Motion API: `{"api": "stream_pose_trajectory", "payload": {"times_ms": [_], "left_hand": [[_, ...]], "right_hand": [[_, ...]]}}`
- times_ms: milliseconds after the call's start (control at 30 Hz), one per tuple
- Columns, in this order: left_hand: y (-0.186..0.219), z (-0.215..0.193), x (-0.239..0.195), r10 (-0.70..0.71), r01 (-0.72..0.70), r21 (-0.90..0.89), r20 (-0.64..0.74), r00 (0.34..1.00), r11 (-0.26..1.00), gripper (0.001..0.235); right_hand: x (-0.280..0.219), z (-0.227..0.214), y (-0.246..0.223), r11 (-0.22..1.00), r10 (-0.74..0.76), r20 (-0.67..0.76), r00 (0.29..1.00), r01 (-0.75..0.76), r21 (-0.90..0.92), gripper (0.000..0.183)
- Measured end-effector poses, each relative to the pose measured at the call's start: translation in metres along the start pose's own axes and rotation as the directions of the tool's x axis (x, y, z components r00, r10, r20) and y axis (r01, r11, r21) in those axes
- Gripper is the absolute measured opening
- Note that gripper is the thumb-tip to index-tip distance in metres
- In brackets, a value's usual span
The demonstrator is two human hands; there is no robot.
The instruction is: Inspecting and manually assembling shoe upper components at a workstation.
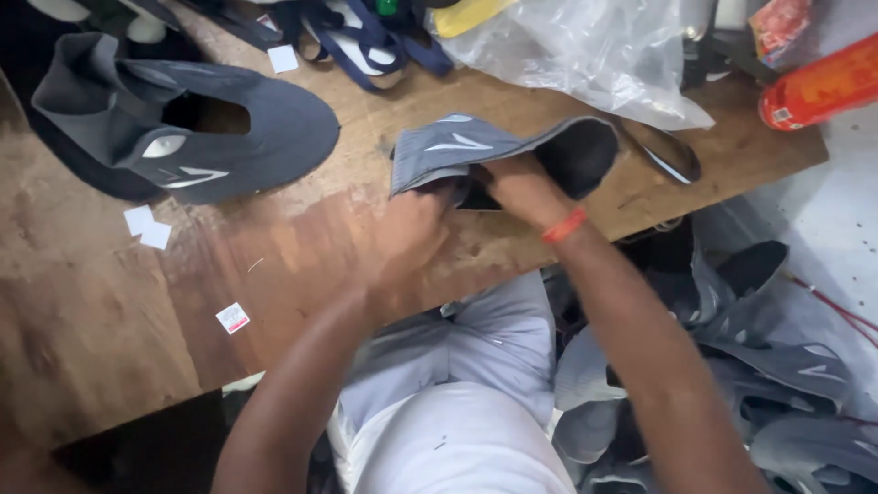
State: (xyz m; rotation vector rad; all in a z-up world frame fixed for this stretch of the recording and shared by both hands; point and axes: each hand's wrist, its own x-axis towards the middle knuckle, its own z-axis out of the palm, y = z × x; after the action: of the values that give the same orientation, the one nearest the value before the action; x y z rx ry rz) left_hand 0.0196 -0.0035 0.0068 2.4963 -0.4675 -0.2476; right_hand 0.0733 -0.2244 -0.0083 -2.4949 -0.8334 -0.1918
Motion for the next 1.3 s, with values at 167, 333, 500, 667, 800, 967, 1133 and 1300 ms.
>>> {"api": "stream_pose_trajectory", "payload": {"times_ms": [167,333,500,667,800,967,1133,1300], "left_hand": [[0.028,0.005,0.002,-0.178,0.06,0.342,0.326,0.928,0.938,0.035],[-0.009,0.08,0.0,0.04,-0.023,0.115,-0.141,0.989,0.993,0.032],[-0.033,0.068,-0.005,0.179,-0.257,0.354,0.239,0.954,0.899,0.026],[-0.001,0.016,-0.009,0.206,-0.269,0.344,0.209,0.956,0.9,0.068],[0.012,0.007,-0.008,0.325,-0.308,0.235,-0.038,0.945,0.922,0.069],[0.023,-0.004,-0.008,0.306,-0.289,0.122,-0.153,0.94,0.95,0.064],[0.022,0.009,0.0,0.035,-0.034,-0.011,0.136,0.99,0.999,0.061],[0.039,-0.008,-0.005,0.283,-0.277,0.166,-0.012,0.959,0.946,0.08]], "right_hand": [[-0.002,-0.019,-0.013,0.991,0.115,0.137,0.984,-0.122,0.05,0.041],[-0.009,-0.025,-0.022,0.967,0.22,0.182,0.958,-0.239,0.087,0.045],[-0.015,-0.011,-0.014,0.96,0.279,0.217,0.935,-0.262,-0.102,0.044],[-0.021,-0.009,-0.015,0.952,0.057,0.159,0.986,-0.006,-0.306,0.041],[-0.022,-0.018,-0.022,0.965,0.001,0.081,0.997,0.02,-0.262,0.04],[-0.046,-0.01,-0.022,0.99,0.032,0.141,0.99,-0.011,-0.144,0.04],[-0.054,-0.026,-0.041,0.983,-0.088,0.273,0.958,0.127,-0.129,0.035],[-0.029,-0.063,-0.07,0.999,-0.014,0.27,0.963,0.026,-0.043,0.029]]}}
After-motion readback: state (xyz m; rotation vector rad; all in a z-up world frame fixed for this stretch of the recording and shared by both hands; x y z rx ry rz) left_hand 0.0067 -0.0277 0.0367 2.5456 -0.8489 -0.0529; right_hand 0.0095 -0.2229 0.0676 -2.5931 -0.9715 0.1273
